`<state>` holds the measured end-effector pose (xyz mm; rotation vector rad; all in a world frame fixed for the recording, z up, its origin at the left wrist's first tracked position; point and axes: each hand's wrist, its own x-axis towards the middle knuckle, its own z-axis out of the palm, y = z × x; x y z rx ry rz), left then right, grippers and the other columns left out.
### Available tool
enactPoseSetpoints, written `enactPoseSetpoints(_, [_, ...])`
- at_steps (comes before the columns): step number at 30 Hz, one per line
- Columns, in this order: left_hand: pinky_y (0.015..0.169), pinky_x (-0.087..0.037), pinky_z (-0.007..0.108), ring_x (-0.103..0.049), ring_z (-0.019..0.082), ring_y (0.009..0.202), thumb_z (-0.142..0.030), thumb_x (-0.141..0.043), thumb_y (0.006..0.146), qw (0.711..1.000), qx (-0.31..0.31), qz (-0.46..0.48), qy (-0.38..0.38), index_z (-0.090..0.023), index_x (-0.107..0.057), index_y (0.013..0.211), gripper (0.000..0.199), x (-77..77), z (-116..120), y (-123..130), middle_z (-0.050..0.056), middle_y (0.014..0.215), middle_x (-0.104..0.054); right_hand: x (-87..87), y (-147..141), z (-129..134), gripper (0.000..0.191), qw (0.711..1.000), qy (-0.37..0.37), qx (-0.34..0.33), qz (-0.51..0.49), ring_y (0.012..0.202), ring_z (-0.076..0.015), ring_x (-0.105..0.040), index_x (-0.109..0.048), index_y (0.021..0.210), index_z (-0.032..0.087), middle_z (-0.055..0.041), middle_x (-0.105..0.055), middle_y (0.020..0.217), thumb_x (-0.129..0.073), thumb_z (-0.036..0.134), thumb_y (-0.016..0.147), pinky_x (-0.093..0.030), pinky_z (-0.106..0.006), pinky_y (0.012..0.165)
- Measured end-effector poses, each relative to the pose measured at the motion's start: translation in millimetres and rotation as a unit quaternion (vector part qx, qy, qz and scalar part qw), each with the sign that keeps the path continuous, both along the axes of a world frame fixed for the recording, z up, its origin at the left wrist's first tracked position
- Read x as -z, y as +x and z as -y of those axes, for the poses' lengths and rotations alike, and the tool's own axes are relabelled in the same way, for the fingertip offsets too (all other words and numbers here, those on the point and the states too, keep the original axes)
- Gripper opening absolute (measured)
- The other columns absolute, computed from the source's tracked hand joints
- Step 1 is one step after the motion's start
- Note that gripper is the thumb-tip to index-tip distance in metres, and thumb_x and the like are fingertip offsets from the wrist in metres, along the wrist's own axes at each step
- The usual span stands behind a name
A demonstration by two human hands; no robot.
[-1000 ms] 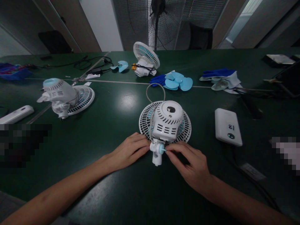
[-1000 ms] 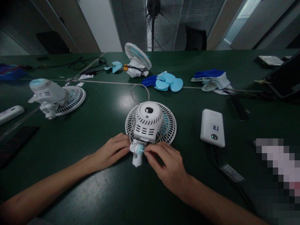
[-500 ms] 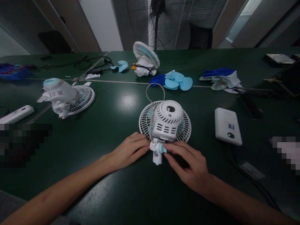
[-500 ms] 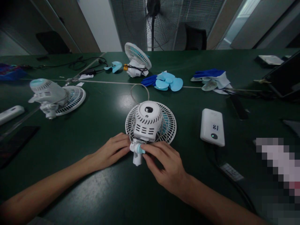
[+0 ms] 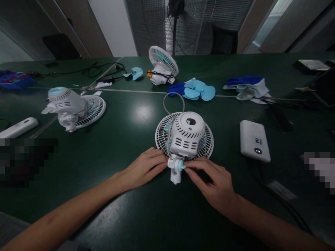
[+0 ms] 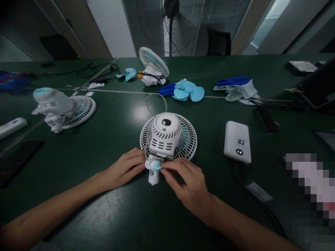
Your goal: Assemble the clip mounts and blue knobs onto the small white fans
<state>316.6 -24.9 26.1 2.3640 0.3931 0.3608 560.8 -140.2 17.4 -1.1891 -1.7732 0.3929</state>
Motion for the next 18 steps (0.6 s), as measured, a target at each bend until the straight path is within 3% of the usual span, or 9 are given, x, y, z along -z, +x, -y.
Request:
enactPoseSetpoints(4, [0.091, -0.041, 0.033, -0.059, 0.018, 0.098, -0.023, -0.043, 0.111, 1.000, 0.000, 0.002, 0.005, -0.018, -0.062, 0.113, 0.020, -0.5, -0.2, 0.4, 0.006, 0.106, -0.064, -2.5, -1.8, -2.2, 0.006, 1.000, 0.014, -0.011, 0.020, 0.077, -0.0156, -0.070, -0.070, 0.100, 0.020, -0.0015, -0.074, 0.087, -0.067, 0.015, 0.097, -0.059, -0.032, 0.070])
enactPoseSetpoints(11, [0.090, -0.042, 0.032, -0.059, 0.018, 0.097, -0.024, -0.042, 0.111, 1.000, 0.001, 0.001, 0.013, -0.017, -0.063, 0.109, 0.022, -1.7, -0.6, 0.6, 0.006, 0.103, -0.065, -4.3, -4.1, -0.8, 0.011, 0.999, 0.041, -0.011, 0.016, 0.075, -0.0147, -0.068, -0.066, 0.103, 0.018, -0.0016, -0.072, 0.086, -0.067, 0.011, 0.095, -0.057, -0.031, 0.069])
enactPoseSetpoints(18, [0.090, -0.043, 0.033, -0.059, 0.019, 0.097, -0.024, -0.041, 0.112, 1.000, 0.000, -0.002, 0.014, -0.018, -0.062, 0.111, 0.022, -0.2, -0.2, 0.6, 0.006, 0.104, -0.065, -1.3, -2.3, 1.3, 0.033, 0.999, 0.028, -0.015, 0.012, 0.080, -0.0139, -0.068, -0.062, 0.127, 0.018, -0.0047, -0.073, 0.103, -0.065, 0.009, 0.095, -0.059, -0.030, 0.074])
